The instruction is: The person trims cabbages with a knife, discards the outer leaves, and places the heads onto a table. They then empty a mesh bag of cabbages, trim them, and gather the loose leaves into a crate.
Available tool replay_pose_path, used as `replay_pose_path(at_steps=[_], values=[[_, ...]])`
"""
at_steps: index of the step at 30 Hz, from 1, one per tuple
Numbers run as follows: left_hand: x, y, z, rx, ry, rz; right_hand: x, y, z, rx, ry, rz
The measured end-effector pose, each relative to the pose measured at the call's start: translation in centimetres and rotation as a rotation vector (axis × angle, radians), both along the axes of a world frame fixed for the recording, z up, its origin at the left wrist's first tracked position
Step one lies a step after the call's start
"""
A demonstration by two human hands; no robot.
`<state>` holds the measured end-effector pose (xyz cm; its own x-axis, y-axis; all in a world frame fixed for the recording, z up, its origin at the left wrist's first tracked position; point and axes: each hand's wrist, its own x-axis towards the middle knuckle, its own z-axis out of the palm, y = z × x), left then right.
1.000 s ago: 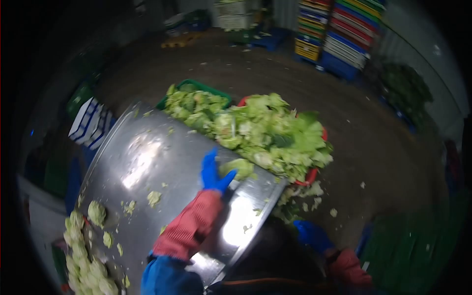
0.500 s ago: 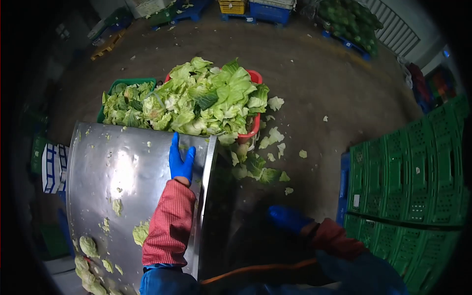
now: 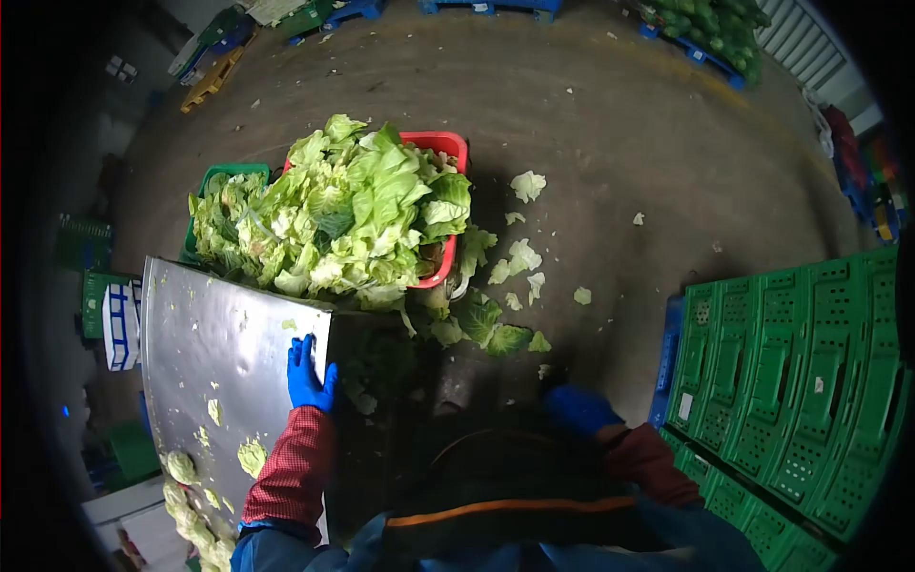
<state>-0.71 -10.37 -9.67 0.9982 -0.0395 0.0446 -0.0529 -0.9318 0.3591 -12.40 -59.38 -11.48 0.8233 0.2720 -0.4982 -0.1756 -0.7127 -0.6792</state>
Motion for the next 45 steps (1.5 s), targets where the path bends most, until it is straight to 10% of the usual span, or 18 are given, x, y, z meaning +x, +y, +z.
replay_pose_path(at_steps=[2,7,14,20,25,29,30,32,34,45], values=[[0.0,-0.3,0.4,0.012,0.013,0.005,2.3,-4.3,2.1,-0.116,-0.014,0.168],[0.2,-1.3,0.9,0.063,0.072,0.075,-0.3,-12.7,-7.8,-0.109,0.306,-0.370],[0.4,-1.6,1.1,0.160,0.115,0.087,-0.8,-12.0,-10.9,-0.264,-0.006,0.189],[0.8,-2.6,2.1,0.248,0.187,0.123,-1.1,-12.3,-9.9,-0.194,0.245,-0.223],[0.2,0.1,0.3,0.198,0.104,0.000,-6.8,-16.7,-13.1,-0.379,0.003,0.164],[0.9,-1.6,2.6,0.125,0.213,0.068,-6.3,-13.5,-13.4,0.048,0.981,-0.720],[0.9,-1.8,3.0,0.132,0.245,0.070,-7.4,-13.0,-15.3,-0.150,0.639,-0.125],[0.7,-1.9,2.9,0.084,0.244,0.097,-6.5,-11.3,-19.5,-0.283,0.637,0.006],[1.0,-2.7,3.9,0.063,0.276,0.120,-3.9,-9.8,-18.1,-0.262,0.207,-0.011],[1.6,-3.3,4.1,0.056,0.292,0.182,2.2,-13.8,-18.2,-0.292,0.391,0.164]])
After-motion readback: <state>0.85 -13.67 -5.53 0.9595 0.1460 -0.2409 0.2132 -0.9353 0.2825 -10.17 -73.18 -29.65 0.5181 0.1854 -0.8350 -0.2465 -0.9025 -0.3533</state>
